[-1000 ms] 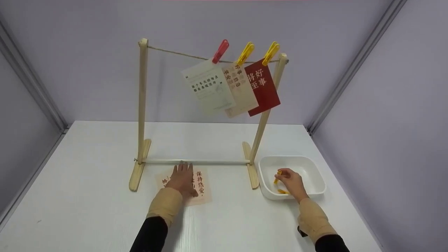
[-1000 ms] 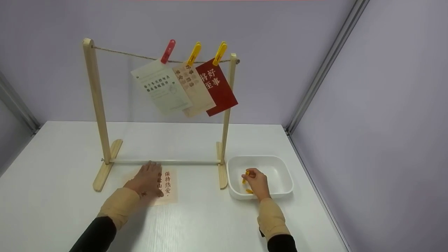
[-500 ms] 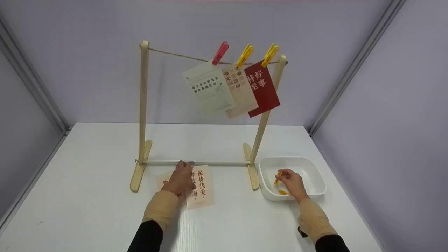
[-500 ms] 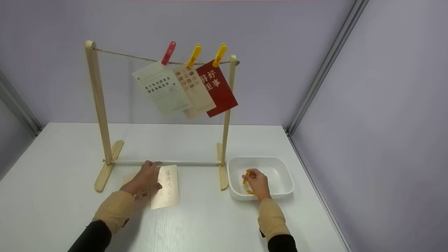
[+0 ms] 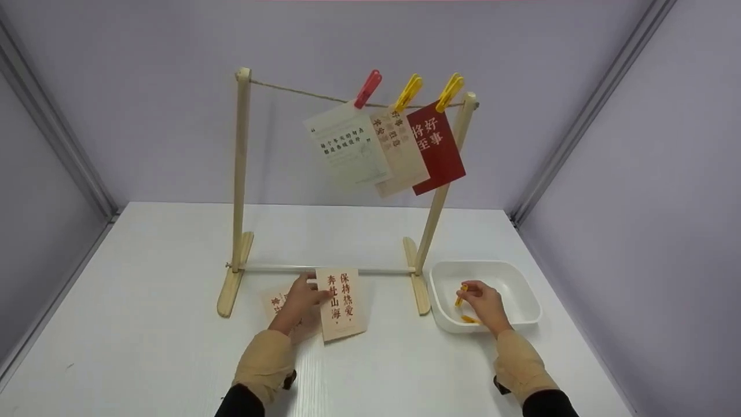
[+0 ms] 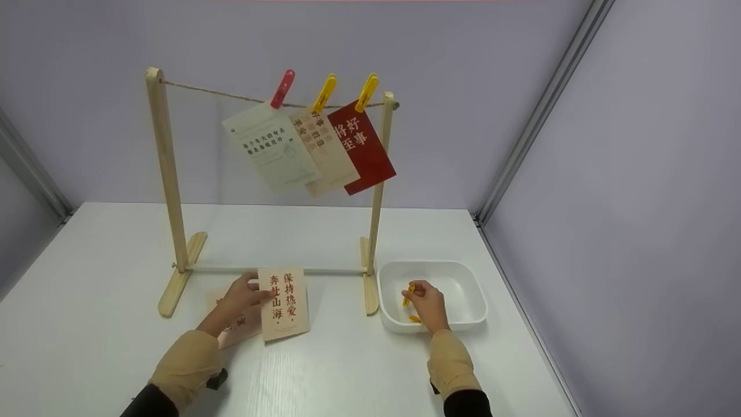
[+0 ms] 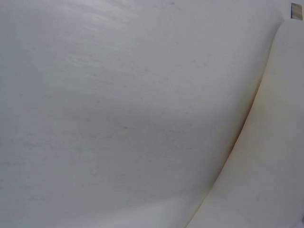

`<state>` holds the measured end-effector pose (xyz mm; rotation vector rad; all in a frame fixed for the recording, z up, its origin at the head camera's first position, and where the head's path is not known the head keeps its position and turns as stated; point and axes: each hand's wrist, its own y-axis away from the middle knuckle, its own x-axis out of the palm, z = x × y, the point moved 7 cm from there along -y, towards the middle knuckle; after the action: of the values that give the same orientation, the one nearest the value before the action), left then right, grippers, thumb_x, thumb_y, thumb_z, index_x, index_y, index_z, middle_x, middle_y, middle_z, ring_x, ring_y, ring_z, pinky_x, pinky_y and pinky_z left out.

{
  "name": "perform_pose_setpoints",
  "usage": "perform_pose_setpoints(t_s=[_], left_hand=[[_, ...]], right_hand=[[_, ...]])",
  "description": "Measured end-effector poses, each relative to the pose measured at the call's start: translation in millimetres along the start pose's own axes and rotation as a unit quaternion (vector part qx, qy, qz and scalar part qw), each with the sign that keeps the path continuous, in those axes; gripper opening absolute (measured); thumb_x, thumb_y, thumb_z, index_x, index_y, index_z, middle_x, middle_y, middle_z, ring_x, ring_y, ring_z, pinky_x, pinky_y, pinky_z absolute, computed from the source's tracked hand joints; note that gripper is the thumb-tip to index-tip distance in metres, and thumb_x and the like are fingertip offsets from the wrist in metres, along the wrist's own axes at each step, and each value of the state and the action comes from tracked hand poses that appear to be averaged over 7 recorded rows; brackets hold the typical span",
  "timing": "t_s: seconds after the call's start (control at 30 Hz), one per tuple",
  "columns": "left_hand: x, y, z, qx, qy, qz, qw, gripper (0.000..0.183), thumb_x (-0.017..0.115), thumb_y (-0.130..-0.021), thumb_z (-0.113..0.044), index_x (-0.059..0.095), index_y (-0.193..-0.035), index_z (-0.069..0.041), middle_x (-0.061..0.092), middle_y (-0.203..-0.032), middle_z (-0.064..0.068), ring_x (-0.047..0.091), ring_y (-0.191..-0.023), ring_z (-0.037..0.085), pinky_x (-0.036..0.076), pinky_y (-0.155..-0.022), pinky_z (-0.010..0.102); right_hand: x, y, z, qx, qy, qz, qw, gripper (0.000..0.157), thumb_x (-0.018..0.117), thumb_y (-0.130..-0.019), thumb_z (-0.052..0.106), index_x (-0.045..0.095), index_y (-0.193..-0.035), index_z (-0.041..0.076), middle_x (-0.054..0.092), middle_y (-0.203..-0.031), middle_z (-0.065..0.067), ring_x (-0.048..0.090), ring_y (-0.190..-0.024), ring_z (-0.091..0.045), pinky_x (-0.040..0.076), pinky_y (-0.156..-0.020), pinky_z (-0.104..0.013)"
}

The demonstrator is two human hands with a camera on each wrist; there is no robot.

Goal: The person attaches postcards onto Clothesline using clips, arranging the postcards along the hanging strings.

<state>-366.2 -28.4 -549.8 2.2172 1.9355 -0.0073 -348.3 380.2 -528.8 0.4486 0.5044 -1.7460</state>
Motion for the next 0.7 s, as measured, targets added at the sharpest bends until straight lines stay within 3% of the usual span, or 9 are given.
perform_pose_setpoints(t_s=[0.13,0.27,0.47,0.7], left_hand=[[4.3,5.7,2.2,0.004,0.023,-0.02,0.9995,0.035,0.064,-0.086,-0.008,0.052,-0.112,0.01,0.062,-0.102,0.02,0.061,-0.085,0.024,0.051,-0.073,0.035],[8.0,12.0,4.9,0.005,0.083,-0.021,0.9963,0.03,0.062,-0.088,-0.008,0.05,-0.111,0.008,0.063,-0.095,0.015,0.055,-0.072,0.017,0.048,-0.065,0.032],[12.6,16.4,6.2,-0.002,0.223,-0.017,0.9746,0.026,0.056,-0.09,-0.003,0.046,-0.113,0.002,0.058,-0.095,0.019,0.059,-0.077,0.025,0.051,-0.068,0.038],[6.4,14.9,1.2,0.006,0.229,-0.059,0.9716,0.038,0.058,-0.09,-0.006,0.043,-0.123,0.001,0.057,-0.099,0.019,0.061,-0.085,0.027,0.051,-0.072,0.038]], right_hand=[[-0.4,0.1,1.1,-0.003,-0.002,0.001,1.0,0.031,0.069,-0.083,0.012,0.062,-0.106,-0.006,0.065,-0.09,-0.009,0.059,-0.085,-0.022,0.047,-0.074,-0.029],[0.4,0.7,1.0,-0.004,0.004,0.011,1.0,0.032,0.068,-0.084,0.014,0.061,-0.108,-0.005,0.065,-0.093,-0.009,0.059,-0.088,-0.022,0.048,-0.077,-0.032],[-0.3,1.7,1.2,-0.01,0.006,0.018,1.0,0.034,0.068,-0.084,0.015,0.061,-0.109,-0.006,0.064,-0.096,-0.01,0.059,-0.09,-0.023,0.048,-0.08,-0.034],[1.1,0.5,-2.1,0.006,0.005,0.023,1.0,0.034,0.067,-0.085,0.016,0.061,-0.111,-0.004,0.062,-0.099,-0.01,0.057,-0.091,-0.022,0.047,-0.08,-0.033]])
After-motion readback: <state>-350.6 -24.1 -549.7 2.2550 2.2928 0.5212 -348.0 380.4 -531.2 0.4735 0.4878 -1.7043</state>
